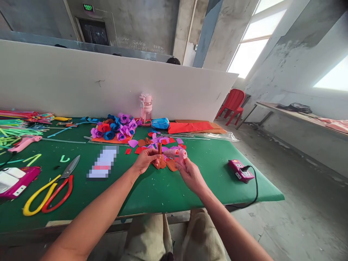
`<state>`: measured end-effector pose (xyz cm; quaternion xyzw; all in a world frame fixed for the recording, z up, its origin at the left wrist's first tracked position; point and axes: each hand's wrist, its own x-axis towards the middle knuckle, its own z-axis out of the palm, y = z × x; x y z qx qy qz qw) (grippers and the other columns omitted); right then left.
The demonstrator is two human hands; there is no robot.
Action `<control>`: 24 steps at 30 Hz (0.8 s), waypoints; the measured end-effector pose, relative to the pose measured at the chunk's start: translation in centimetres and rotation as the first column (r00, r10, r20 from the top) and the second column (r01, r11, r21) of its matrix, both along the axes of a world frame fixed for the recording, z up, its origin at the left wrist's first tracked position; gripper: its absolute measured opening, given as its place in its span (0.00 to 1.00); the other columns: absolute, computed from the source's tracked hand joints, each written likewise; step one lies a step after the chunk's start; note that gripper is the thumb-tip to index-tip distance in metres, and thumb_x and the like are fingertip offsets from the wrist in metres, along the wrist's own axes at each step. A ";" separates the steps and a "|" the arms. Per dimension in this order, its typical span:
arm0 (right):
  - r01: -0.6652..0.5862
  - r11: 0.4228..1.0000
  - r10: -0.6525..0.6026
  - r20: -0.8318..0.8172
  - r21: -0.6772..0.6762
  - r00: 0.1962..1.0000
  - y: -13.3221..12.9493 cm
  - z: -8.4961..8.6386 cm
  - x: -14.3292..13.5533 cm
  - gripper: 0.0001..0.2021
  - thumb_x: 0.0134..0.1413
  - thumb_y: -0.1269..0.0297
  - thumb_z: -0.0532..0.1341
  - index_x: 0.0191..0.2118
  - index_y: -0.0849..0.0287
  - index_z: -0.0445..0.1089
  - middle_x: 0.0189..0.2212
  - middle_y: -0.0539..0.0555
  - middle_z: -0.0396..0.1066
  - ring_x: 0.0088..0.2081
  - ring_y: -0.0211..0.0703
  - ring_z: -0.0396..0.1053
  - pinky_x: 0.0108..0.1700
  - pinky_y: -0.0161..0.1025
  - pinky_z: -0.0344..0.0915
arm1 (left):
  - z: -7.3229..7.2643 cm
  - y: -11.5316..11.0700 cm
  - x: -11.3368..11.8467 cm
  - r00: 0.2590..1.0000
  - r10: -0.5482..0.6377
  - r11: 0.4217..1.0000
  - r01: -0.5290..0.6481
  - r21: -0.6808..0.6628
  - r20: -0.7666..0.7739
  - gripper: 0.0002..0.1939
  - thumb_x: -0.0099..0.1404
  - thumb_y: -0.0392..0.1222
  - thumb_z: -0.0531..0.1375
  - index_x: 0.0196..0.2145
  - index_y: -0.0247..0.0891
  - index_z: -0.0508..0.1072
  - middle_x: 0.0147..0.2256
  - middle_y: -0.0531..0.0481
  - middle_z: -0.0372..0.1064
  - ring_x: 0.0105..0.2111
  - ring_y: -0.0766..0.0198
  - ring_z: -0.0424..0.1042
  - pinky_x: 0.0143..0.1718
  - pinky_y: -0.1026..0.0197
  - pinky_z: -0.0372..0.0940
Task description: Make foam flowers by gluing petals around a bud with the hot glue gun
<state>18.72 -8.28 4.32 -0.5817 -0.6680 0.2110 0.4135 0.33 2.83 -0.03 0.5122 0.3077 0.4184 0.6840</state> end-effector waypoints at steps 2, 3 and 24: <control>0.000 1.000 0.000 0.000 -0.009 1.000 0.0 0.1 -0.2 0.10 0.58 0.56 0.51 0.34 0.56 0.61 0.24 0.50 0.63 0.25 0.39 0.58 0.28 0.34 0.55 | 0.0 0.0 0.0 1.000 0.001 1.000 -0.001 0.006 -0.006 0.17 0.46 0.45 0.71 0.29 0.32 0.72 0.17 0.54 0.67 0.16 0.70 0.65 0.19 0.66 0.63; 0.001 1.000 -0.001 0.002 -0.011 1.000 0.0 0.1 -0.2 0.10 0.58 0.56 0.51 0.35 0.56 0.62 0.25 0.50 0.64 0.26 0.39 0.58 0.29 0.34 0.55 | 0.0 0.0 0.0 1.000 0.004 1.000 -0.004 0.008 -0.011 0.17 0.46 0.45 0.71 0.29 0.32 0.72 0.17 0.54 0.67 0.16 0.70 0.65 0.19 0.66 0.63; 0.041 0.999 -0.041 0.072 0.003 0.997 -0.3 -0.4 -0.4 0.09 0.57 0.57 0.51 0.36 0.57 0.62 0.24 0.51 0.65 0.25 0.41 0.59 0.29 0.35 0.54 | 0.1 0.0 -0.1 1.000 0.019 0.999 -0.019 -0.026 0.000 0.18 0.45 0.45 0.71 0.29 0.32 0.73 0.17 0.54 0.67 0.17 0.70 0.65 0.20 0.66 0.62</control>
